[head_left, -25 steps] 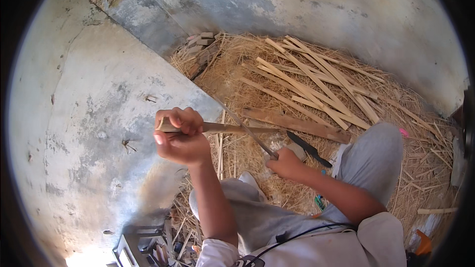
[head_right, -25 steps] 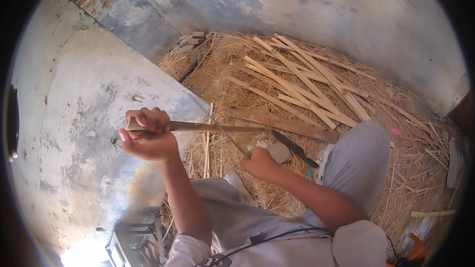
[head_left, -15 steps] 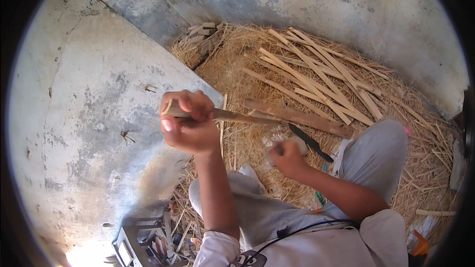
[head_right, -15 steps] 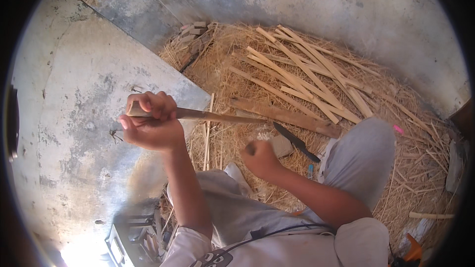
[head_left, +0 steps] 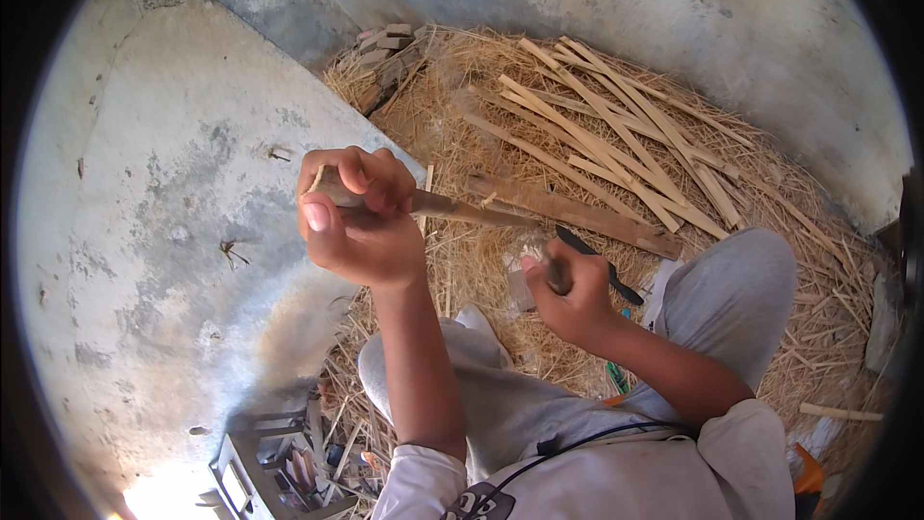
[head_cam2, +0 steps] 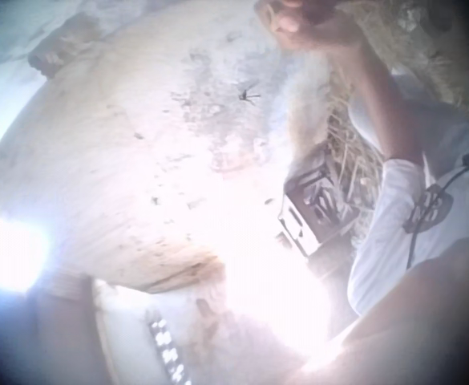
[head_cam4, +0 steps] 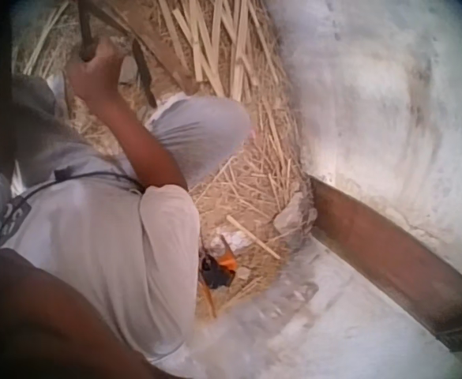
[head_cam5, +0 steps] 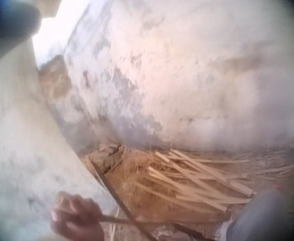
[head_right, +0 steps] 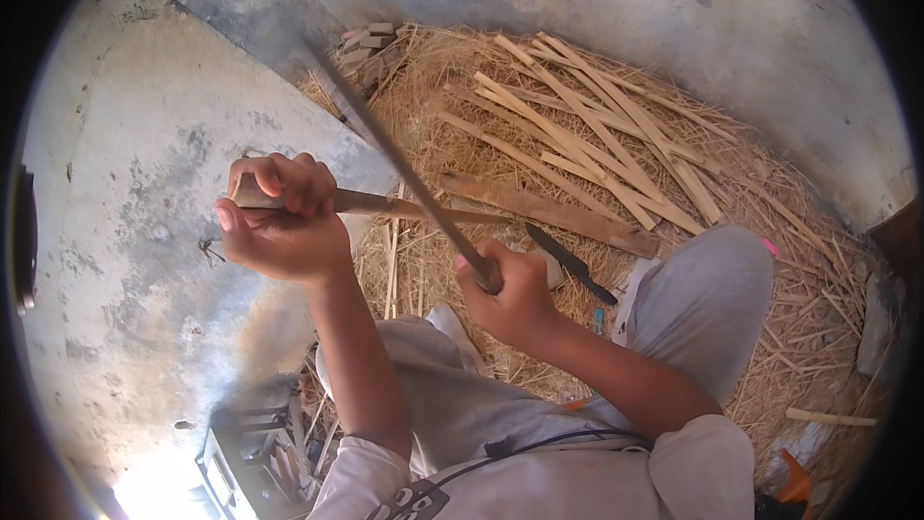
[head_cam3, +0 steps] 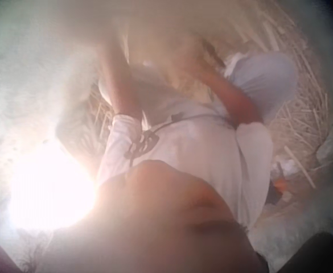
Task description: The person sits on a straw-covered floor and uses a knife to shave a long, thin piece of wood. They hold the wood against their leg and scrape the blade along its length to remove thin strips of material.
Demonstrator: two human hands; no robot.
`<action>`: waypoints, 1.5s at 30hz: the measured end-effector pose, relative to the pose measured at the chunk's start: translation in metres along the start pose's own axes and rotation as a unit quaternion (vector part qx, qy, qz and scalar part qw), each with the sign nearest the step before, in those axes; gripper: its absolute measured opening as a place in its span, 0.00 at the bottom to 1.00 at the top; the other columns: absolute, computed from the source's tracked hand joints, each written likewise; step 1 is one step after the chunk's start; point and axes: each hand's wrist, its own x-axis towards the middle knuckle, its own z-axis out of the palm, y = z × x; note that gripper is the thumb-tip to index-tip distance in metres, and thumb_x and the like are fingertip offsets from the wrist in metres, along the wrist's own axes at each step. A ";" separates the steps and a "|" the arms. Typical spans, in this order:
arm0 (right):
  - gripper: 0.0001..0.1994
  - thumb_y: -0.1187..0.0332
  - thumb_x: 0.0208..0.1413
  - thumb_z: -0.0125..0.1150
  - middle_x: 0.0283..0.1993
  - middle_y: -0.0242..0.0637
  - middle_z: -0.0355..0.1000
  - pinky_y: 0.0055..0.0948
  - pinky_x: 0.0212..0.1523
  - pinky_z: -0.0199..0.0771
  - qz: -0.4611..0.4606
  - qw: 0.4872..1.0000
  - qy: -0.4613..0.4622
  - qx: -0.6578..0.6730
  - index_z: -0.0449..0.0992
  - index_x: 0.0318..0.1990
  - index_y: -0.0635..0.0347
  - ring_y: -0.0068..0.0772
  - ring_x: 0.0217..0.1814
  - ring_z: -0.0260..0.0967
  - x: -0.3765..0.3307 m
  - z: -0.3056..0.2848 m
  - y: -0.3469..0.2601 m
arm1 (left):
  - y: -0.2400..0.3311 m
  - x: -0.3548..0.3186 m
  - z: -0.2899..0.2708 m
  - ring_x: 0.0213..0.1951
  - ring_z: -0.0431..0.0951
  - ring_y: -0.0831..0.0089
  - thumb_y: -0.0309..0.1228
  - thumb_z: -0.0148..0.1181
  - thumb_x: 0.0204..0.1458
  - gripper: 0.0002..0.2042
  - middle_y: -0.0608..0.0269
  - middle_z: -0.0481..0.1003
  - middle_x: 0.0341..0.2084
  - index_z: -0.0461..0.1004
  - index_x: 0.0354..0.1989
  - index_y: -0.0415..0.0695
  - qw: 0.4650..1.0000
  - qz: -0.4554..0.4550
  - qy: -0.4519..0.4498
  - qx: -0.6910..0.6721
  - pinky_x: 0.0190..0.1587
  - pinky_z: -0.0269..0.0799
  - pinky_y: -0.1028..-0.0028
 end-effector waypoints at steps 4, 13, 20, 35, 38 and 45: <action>0.09 0.70 0.57 0.61 0.15 0.35 0.64 0.32 0.19 0.60 0.018 0.992 -0.007 0.126 0.73 0.29 0.66 0.27 0.14 0.61 -0.007 0.012 0.040 | -0.002 0.004 0.002 0.15 0.48 0.79 0.60 0.44 0.58 0.26 0.71 0.53 0.12 0.61 0.24 0.47 0.999 -0.014 -0.005 -0.029 0.17 0.44 0.75; 0.14 0.64 0.49 0.62 0.22 0.52 0.74 0.43 0.34 0.73 0.367 0.910 -0.191 0.038 0.77 0.28 0.71 0.44 0.27 0.74 0.014 0.006 0.055 | -0.001 0.006 -0.010 0.15 0.46 0.80 0.58 0.44 0.59 0.25 0.71 0.52 0.12 0.59 0.24 0.47 0.999 0.002 -0.013 -0.037 0.17 0.42 0.76; 0.13 0.64 0.52 0.61 0.25 0.52 0.77 0.43 0.33 0.75 0.143 0.978 -0.122 -0.092 0.80 0.31 0.68 0.48 0.27 0.77 -0.006 0.015 0.037 | 0.001 -0.002 -0.004 0.15 0.45 0.80 0.57 0.41 0.60 0.25 0.70 0.52 0.12 0.60 0.24 0.47 0.998 0.015 -0.051 -0.025 0.17 0.43 0.75; 0.14 0.66 0.51 0.62 0.17 0.42 0.68 0.37 0.26 0.67 0.406 0.870 -0.207 0.186 0.73 0.22 0.69 0.33 0.20 0.67 0.007 0.017 0.090 | 0.005 0.008 -0.018 0.14 0.46 0.80 0.60 0.42 0.59 0.27 0.70 0.52 0.11 0.59 0.22 0.47 0.999 0.030 0.015 -0.005 0.16 0.41 0.77; 0.12 0.66 0.51 0.63 0.17 0.41 0.68 0.37 0.26 0.68 0.336 0.918 -0.195 0.077 0.74 0.26 0.69 0.34 0.20 0.68 0.009 0.010 0.074 | 0.002 0.016 -0.025 0.14 0.46 0.79 0.60 0.41 0.59 0.27 0.70 0.52 0.11 0.59 0.22 0.47 1.000 0.023 0.022 0.001 0.16 0.41 0.76; 0.16 0.62 0.50 0.63 0.25 0.48 0.78 0.40 0.34 0.76 0.076 0.980 -0.163 -0.089 0.79 0.34 0.70 0.44 0.29 0.79 -0.002 0.020 0.047 | 0.008 0.009 -0.030 0.14 0.46 0.79 0.60 0.39 0.60 0.27 0.70 0.51 0.11 0.59 0.23 0.47 1.000 0.022 0.018 0.002 0.16 0.41 0.75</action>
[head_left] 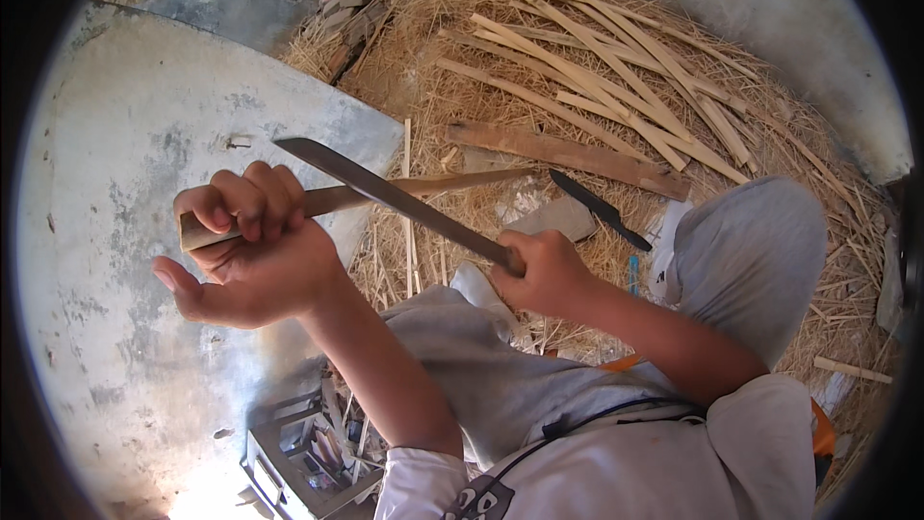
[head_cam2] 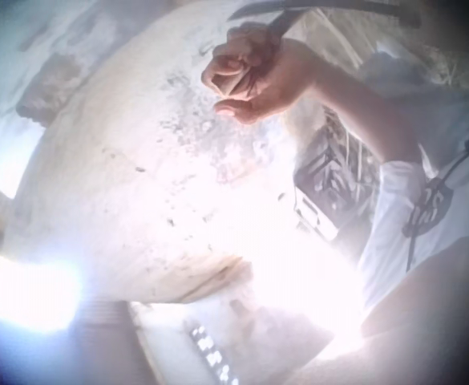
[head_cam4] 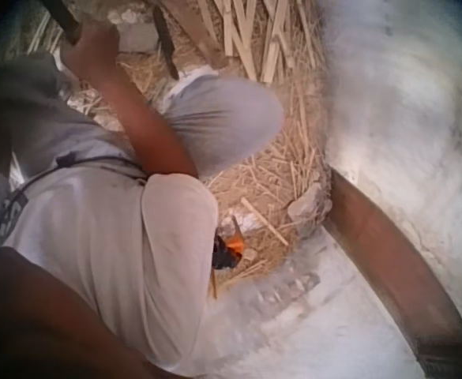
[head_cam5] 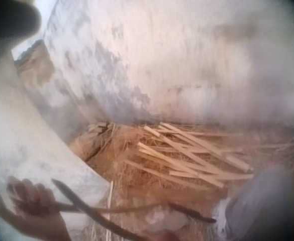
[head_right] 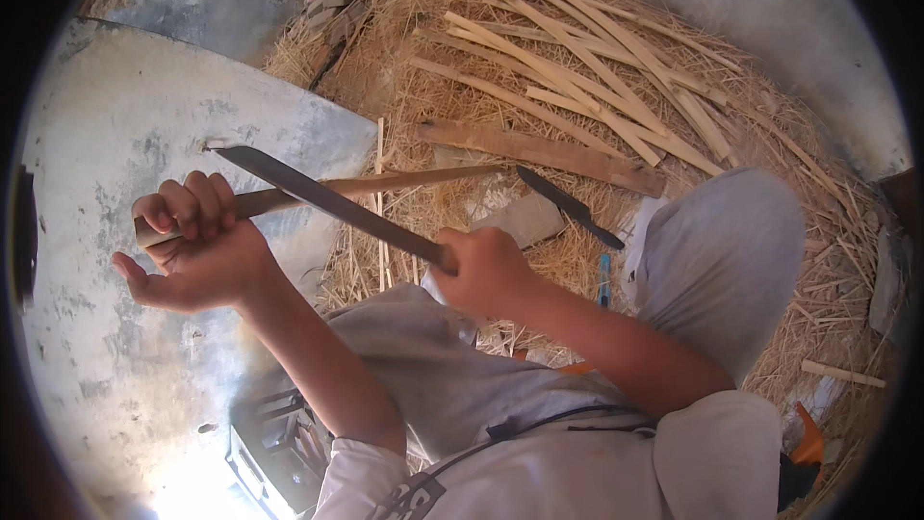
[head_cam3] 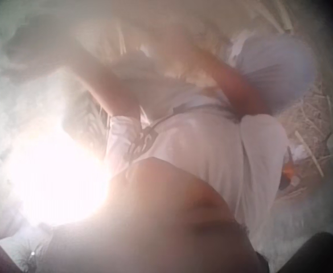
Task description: The person sits on a straw-covered floor and uses a knife to shave a long, thin piece of wood. They hold the wood against their leg and scrape the blade along its length to remove thin strips of material.
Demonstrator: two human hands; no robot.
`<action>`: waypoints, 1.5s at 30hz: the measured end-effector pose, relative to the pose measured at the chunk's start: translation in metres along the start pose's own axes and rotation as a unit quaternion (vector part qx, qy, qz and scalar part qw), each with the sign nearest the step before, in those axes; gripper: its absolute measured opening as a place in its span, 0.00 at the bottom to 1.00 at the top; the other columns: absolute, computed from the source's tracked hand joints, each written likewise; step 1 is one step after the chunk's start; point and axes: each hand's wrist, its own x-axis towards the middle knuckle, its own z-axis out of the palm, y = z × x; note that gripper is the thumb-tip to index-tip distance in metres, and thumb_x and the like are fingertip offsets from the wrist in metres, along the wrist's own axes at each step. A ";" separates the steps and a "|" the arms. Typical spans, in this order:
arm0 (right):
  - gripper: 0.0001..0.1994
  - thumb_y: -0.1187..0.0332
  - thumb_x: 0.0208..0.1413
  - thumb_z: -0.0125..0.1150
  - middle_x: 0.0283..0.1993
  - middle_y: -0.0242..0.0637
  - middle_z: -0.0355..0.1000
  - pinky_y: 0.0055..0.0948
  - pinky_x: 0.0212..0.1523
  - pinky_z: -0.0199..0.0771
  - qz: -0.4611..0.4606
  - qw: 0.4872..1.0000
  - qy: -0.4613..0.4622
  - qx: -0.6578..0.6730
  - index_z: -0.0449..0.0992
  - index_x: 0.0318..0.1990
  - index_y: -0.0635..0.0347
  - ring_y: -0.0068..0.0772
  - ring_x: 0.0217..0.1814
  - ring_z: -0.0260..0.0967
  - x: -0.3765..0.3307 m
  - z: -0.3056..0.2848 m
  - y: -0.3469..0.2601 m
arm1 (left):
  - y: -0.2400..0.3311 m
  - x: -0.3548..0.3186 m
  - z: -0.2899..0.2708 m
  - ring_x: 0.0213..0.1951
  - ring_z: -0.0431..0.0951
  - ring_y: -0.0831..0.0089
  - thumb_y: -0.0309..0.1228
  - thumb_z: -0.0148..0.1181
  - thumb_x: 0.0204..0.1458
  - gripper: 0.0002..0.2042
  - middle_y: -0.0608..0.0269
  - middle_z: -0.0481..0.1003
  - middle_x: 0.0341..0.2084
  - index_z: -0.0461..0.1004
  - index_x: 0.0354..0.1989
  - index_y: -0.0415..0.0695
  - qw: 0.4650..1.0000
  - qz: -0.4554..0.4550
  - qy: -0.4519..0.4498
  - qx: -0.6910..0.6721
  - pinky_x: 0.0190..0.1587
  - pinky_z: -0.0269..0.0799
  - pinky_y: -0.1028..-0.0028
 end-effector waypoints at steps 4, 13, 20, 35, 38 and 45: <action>0.14 0.63 0.50 0.61 0.23 0.48 0.76 0.39 0.33 0.76 0.234 0.971 -0.037 0.032 0.80 0.30 0.69 0.44 0.27 0.78 0.019 0.013 0.083 | 0.001 0.002 -0.001 0.14 0.46 0.79 0.60 0.40 0.59 0.27 0.70 0.50 0.11 0.59 0.22 0.48 0.999 0.005 0.032 0.011 0.16 0.41 0.75; 0.13 0.64 0.49 0.62 0.18 0.43 0.71 0.40 0.28 0.72 0.236 0.965 -0.070 0.088 0.74 0.23 0.67 0.40 0.18 0.69 0.021 0.010 0.038 | 0.005 0.009 -0.031 0.14 0.46 0.79 0.59 0.43 0.58 0.26 0.71 0.50 0.11 0.57 0.20 0.50 0.992 0.015 0.116 0.039 0.17 0.39 0.76; 0.12 0.64 0.50 0.61 0.21 0.51 0.73 0.41 0.28 0.72 -0.031 0.999 0.013 -0.011 0.78 0.29 0.67 0.47 0.24 0.75 0.000 0.032 0.033 | 0.007 -0.003 -0.022 0.13 0.45 0.79 0.58 0.42 0.59 0.26 0.71 0.50 0.11 0.57 0.21 0.49 0.998 0.002 0.069 0.009 0.16 0.40 0.75; 0.11 0.67 0.49 0.62 0.23 0.52 0.74 0.42 0.33 0.76 0.145 0.987 0.001 -0.067 0.74 0.28 0.69 0.53 0.27 0.76 0.009 0.028 0.074 | 0.006 0.000 -0.026 0.15 0.45 0.80 0.56 0.43 0.60 0.25 0.70 0.51 0.11 0.58 0.22 0.48 0.999 -0.003 0.035 -0.022 0.17 0.41 0.75; 0.13 0.64 0.50 0.62 0.26 0.55 0.76 0.44 0.35 0.75 0.074 0.996 0.018 -0.048 0.76 0.27 0.70 0.55 0.31 0.77 -0.004 0.032 0.082 | 0.005 -0.002 -0.017 0.15 0.45 0.80 0.57 0.44 0.60 0.25 0.70 0.52 0.11 0.59 0.23 0.47 0.999 -0.005 0.025 -0.033 0.18 0.41 0.75; 0.17 0.60 0.49 0.62 0.28 0.60 0.76 0.49 0.38 0.74 0.250 0.965 0.003 -0.073 0.79 0.29 0.71 0.60 0.35 0.77 0.018 0.034 0.187 | 0.003 0.004 -0.024 0.15 0.45 0.80 0.56 0.44 0.60 0.24 0.71 0.52 0.11 0.59 0.22 0.48 0.998 0.001 0.064 -0.030 0.18 0.42 0.74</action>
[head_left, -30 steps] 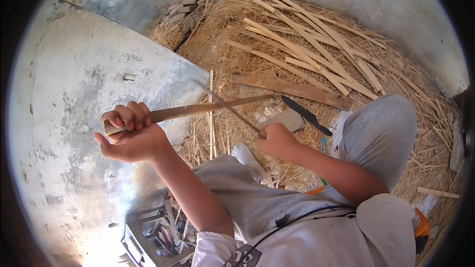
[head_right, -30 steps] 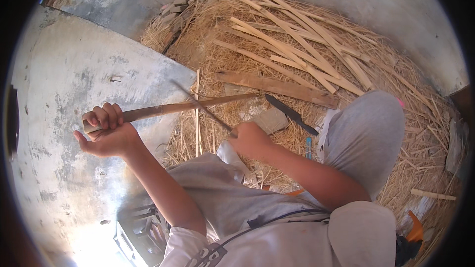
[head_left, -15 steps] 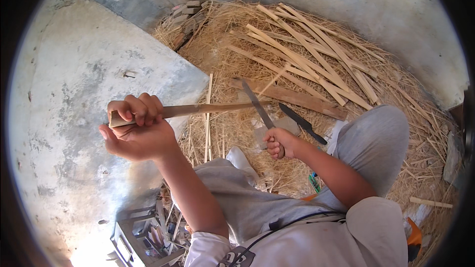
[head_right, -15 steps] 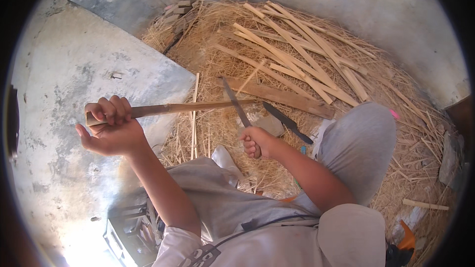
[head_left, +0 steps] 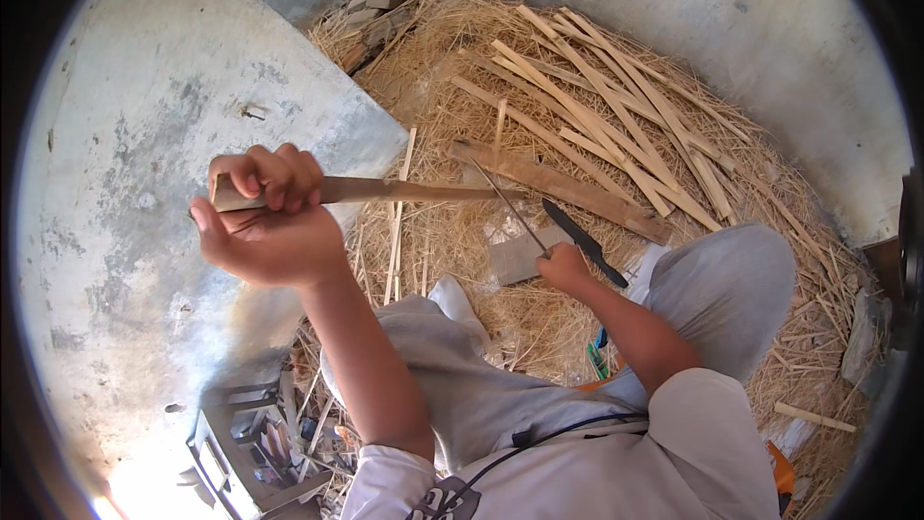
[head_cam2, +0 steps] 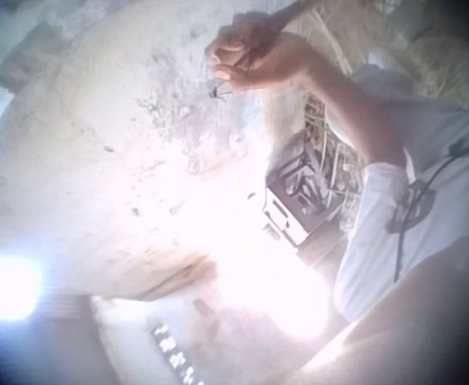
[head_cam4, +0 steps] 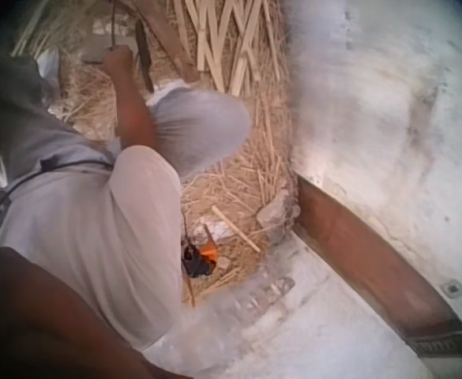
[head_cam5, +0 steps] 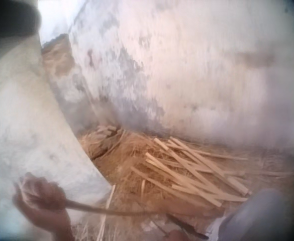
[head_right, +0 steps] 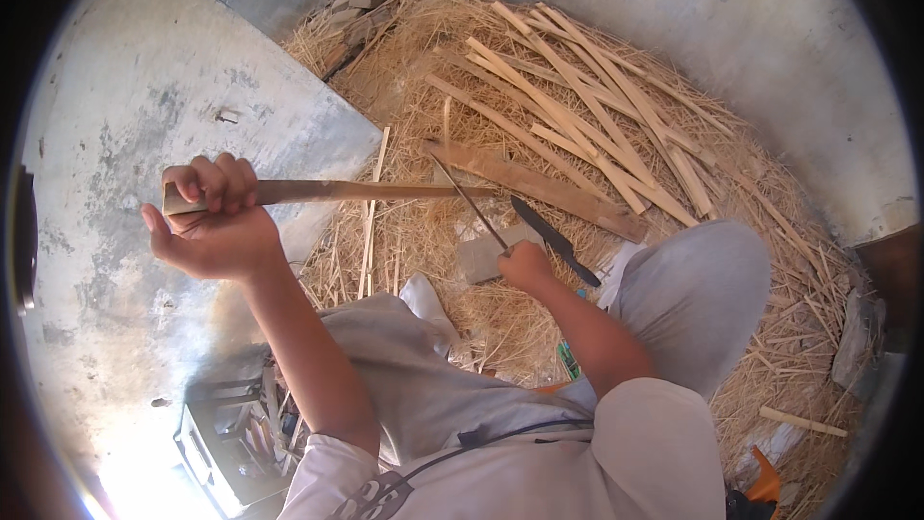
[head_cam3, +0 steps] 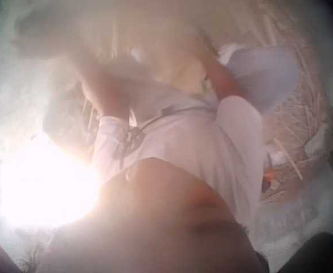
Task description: The person sits on a straw-covered floor and uses a knife to shave a long, thin piece of wood. They hold the wood against their leg and scrape the blade along its length to remove thin strips of material.
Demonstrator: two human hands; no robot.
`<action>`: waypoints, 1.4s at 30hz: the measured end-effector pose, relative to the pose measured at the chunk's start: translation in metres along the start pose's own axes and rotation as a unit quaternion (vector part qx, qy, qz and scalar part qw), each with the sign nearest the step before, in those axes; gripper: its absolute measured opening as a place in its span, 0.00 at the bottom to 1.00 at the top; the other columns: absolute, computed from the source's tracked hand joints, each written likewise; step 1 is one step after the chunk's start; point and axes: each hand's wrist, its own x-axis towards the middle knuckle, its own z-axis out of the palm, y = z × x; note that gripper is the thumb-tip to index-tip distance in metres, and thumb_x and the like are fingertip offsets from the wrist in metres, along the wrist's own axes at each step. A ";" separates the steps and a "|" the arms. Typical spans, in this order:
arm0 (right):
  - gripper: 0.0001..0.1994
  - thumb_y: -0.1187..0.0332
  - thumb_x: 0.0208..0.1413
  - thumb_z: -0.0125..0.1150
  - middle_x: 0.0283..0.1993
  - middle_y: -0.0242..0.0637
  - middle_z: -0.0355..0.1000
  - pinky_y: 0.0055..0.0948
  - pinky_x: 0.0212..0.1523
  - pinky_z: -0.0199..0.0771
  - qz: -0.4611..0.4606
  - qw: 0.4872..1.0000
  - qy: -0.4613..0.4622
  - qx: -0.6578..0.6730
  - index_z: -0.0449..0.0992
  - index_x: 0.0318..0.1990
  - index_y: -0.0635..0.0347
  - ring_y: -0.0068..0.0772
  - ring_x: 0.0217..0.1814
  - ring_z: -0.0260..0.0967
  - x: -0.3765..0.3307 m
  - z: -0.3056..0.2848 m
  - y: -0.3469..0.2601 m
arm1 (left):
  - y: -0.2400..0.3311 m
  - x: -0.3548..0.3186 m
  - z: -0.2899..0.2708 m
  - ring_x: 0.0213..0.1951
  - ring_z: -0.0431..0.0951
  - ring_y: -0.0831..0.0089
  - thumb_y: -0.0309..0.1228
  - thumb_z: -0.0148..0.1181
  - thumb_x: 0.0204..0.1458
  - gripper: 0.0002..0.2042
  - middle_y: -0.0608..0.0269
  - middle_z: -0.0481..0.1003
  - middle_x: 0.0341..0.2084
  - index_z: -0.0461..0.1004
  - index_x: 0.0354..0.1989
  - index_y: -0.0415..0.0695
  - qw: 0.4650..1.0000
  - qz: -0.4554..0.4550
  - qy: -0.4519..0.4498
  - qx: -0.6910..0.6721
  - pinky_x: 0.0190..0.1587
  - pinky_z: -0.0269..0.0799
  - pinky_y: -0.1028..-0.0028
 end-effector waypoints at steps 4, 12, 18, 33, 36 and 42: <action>0.17 0.60 0.48 0.63 0.28 0.59 0.75 0.47 0.37 0.74 -0.032 0.999 0.024 0.035 0.79 0.31 0.71 0.58 0.35 0.77 -0.015 0.023 -0.015 | 0.006 0.009 -0.021 0.14 0.46 0.79 0.57 0.44 0.59 0.24 0.72 0.51 0.11 0.56 0.21 0.50 0.999 0.005 0.039 0.028 0.17 0.42 0.75; 0.16 0.61 0.48 0.63 0.28 0.54 0.76 0.43 0.34 0.74 -0.212 0.975 -0.045 0.039 0.79 0.35 0.68 0.54 0.31 0.77 -0.026 -0.008 -0.076 | 0.013 0.000 -0.030 0.14 0.45 0.79 0.57 0.44 0.58 0.25 0.72 0.49 0.11 0.53 0.20 0.51 0.997 -0.004 0.053 0.052 0.17 0.39 0.75; 0.13 0.64 0.48 0.62 0.20 0.50 0.73 0.40 0.29 0.70 0.012 0.999 0.040 -0.010 0.77 0.29 0.70 0.47 0.23 0.73 0.034 0.030 0.038 | 0.014 0.003 -0.031 0.14 0.44 0.78 0.57 0.44 0.59 0.25 0.72 0.49 0.11 0.52 0.20 0.52 0.998 -0.014 0.038 0.040 0.17 0.39 0.75; 0.14 0.63 0.49 0.62 0.20 0.49 0.72 0.43 0.28 0.68 -0.094 0.989 0.076 0.081 0.77 0.29 0.69 0.43 0.22 0.71 -0.005 0.071 0.014 | 0.018 0.002 -0.032 0.14 0.44 0.79 0.56 0.45 0.58 0.24 0.71 0.49 0.11 0.54 0.20 0.51 0.996 -0.026 0.064 0.049 0.17 0.39 0.75; 0.15 0.61 0.48 0.62 0.17 0.44 0.70 0.43 0.25 0.65 0.048 0.994 0.073 0.072 0.76 0.28 0.69 0.38 0.19 0.69 -0.002 0.078 0.062 | 0.028 -0.003 -0.027 0.14 0.44 0.79 0.57 0.45 0.57 0.23 0.71 0.50 0.11 0.56 0.22 0.51 0.999 -0.027 0.028 0.031 0.17 0.40 0.74; 0.13 0.65 0.50 0.62 0.20 0.48 0.72 0.41 0.27 0.68 -0.073 0.989 -0.004 0.129 0.78 0.34 0.69 0.45 0.21 0.71 -0.042 0.062 -0.015 | 0.036 -0.007 -0.018 0.15 0.45 0.79 0.53 0.48 0.54 0.20 0.71 0.50 0.12 0.58 0.22 0.50 0.998 -0.014 -0.016 0.057 0.20 0.42 0.74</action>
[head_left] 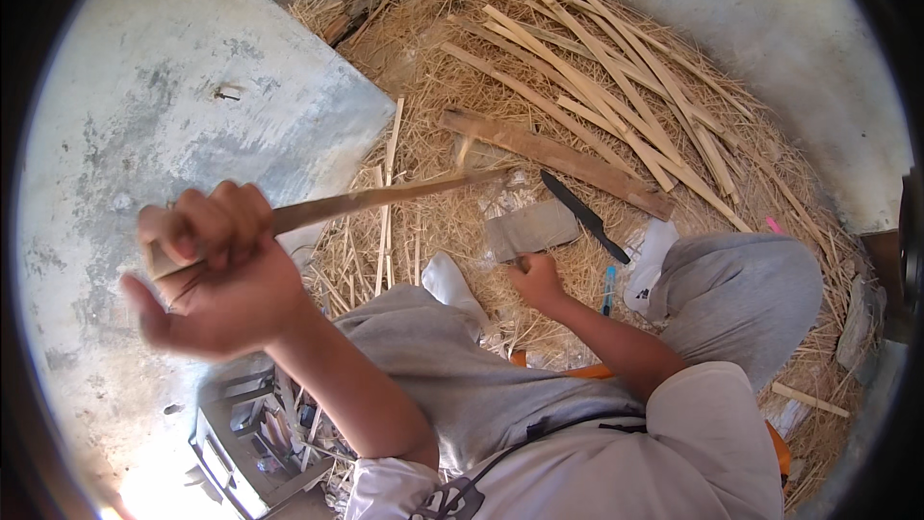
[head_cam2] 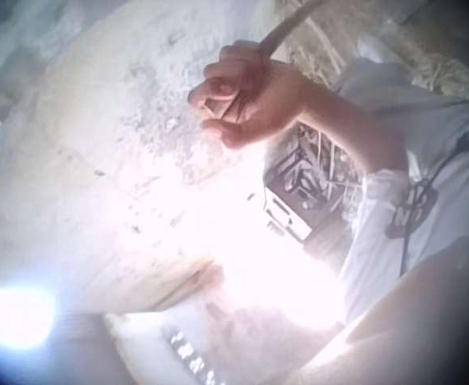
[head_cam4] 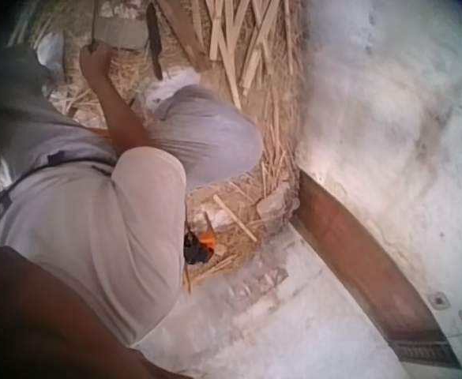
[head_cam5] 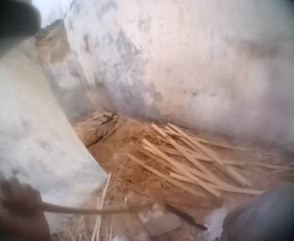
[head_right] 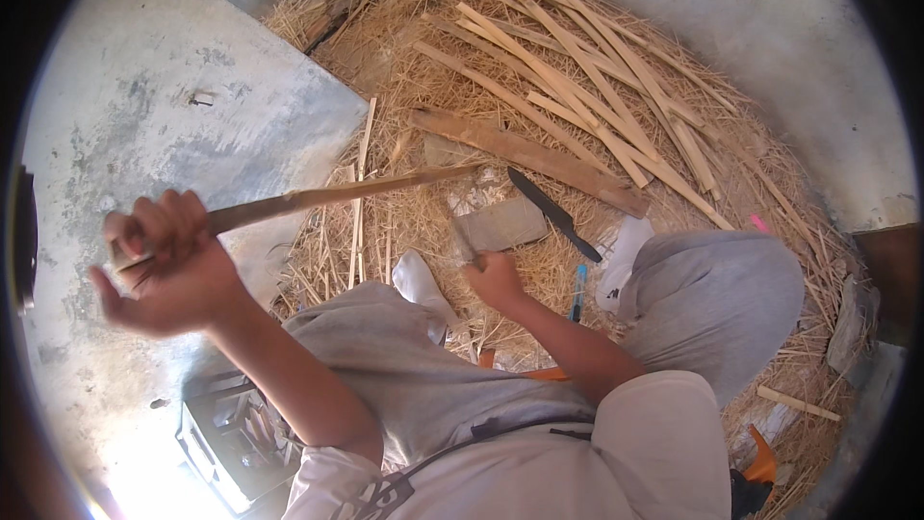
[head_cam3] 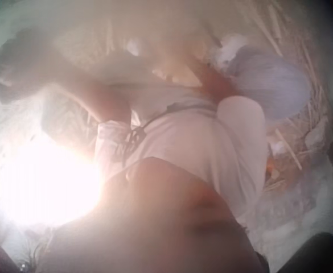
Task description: The person sits on a straw-covered floor and uses a knife to shave a long, thin piece of wood. They hold the wood against their leg and scrape the blade along its length to remove thin strips of material.
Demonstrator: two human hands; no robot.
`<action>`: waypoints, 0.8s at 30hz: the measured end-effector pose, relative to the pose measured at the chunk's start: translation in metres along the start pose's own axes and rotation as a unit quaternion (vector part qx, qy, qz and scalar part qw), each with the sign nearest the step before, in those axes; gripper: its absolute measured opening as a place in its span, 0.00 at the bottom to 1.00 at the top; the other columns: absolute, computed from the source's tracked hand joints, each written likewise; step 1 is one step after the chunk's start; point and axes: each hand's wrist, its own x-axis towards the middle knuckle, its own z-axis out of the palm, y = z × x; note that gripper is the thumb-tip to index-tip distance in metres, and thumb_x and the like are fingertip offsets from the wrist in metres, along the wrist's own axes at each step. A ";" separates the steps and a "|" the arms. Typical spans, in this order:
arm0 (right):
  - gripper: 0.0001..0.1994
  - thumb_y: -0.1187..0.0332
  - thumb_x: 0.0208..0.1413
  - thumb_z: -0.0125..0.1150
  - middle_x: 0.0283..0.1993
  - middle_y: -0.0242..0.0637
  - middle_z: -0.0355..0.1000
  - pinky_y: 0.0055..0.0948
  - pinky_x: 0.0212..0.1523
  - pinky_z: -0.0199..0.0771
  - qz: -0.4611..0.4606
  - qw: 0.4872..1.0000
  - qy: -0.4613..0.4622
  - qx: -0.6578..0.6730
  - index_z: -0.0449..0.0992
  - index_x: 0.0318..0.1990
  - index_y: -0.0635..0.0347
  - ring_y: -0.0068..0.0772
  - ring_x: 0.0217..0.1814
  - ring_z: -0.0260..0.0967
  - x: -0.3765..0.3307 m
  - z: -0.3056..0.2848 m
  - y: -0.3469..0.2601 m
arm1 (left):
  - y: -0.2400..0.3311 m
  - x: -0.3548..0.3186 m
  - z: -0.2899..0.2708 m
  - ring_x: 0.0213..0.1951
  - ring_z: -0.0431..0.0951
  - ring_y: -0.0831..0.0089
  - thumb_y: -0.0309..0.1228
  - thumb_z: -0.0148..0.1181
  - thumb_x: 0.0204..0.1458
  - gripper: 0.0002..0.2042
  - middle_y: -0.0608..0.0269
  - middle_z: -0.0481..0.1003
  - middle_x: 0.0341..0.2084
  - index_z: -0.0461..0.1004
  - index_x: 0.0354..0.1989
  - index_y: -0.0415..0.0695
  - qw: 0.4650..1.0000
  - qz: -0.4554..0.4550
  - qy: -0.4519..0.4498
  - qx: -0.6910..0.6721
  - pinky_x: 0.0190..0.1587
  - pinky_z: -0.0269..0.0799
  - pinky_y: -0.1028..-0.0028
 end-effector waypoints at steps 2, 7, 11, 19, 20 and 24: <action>0.10 0.67 0.51 0.62 0.18 0.46 0.70 0.39 0.25 0.66 -0.087 0.996 -0.023 0.009 0.78 0.33 0.68 0.43 0.20 0.69 -0.011 0.006 -0.035 | -0.011 0.002 -0.008 0.16 0.45 0.79 0.52 0.48 0.54 0.20 0.71 0.50 0.12 0.58 0.22 0.50 1.000 -0.007 0.017 0.017 0.20 0.41 0.74; 0.11 0.66 0.51 0.62 0.19 0.48 0.72 0.41 0.27 0.68 -0.169 0.983 -0.056 -0.042 0.78 0.33 0.67 0.47 0.22 0.72 -0.005 0.011 -0.041 | -0.011 0.006 -0.011 0.14 0.45 0.79 0.52 0.46 0.57 0.20 0.71 0.50 0.11 0.56 0.21 0.51 0.998 0.002 0.058 0.019 0.18 0.42 0.74; 0.13 0.66 0.50 0.62 0.22 0.49 0.73 0.41 0.32 0.69 0.088 0.994 0.055 -0.037 0.76 0.28 0.72 0.41 0.25 0.72 0.015 0.026 0.053 | -0.009 0.012 -0.015 0.14 0.45 0.79 0.52 0.47 0.57 0.20 0.71 0.50 0.11 0.56 0.21 0.51 0.998 -0.011 0.055 0.004 0.19 0.42 0.74; 0.18 0.59 0.51 0.61 0.29 0.55 0.78 0.46 0.40 0.74 0.148 0.985 0.085 0.019 0.80 0.32 0.70 0.54 0.36 0.78 0.004 0.020 0.013 | 0.000 0.008 -0.021 0.15 0.44 0.79 0.49 0.50 0.55 0.19 0.72 0.49 0.12 0.56 0.20 0.51 0.997 -0.001 0.071 -0.013 0.20 0.41 0.74; 0.18 0.58 0.51 0.61 0.29 0.55 0.77 0.47 0.40 0.74 0.160 0.985 0.063 -0.017 0.80 0.31 0.70 0.54 0.35 0.78 -0.003 0.018 0.009 | 0.009 0.007 -0.019 0.16 0.44 0.79 0.48 0.51 0.55 0.18 0.72 0.49 0.12 0.56 0.20 0.51 0.998 -0.003 0.066 -0.024 0.21 0.41 0.75; 0.18 0.58 0.52 0.61 0.26 0.55 0.76 0.47 0.39 0.74 0.178 0.980 -0.010 -0.094 0.79 0.29 0.69 0.55 0.33 0.77 -0.045 0.003 -0.004 | 0.051 0.008 -0.012 0.17 0.45 0.79 0.42 0.54 0.55 0.17 0.72 0.48 0.13 0.56 0.20 0.51 0.986 0.017 0.155 0.058 0.21 0.41 0.75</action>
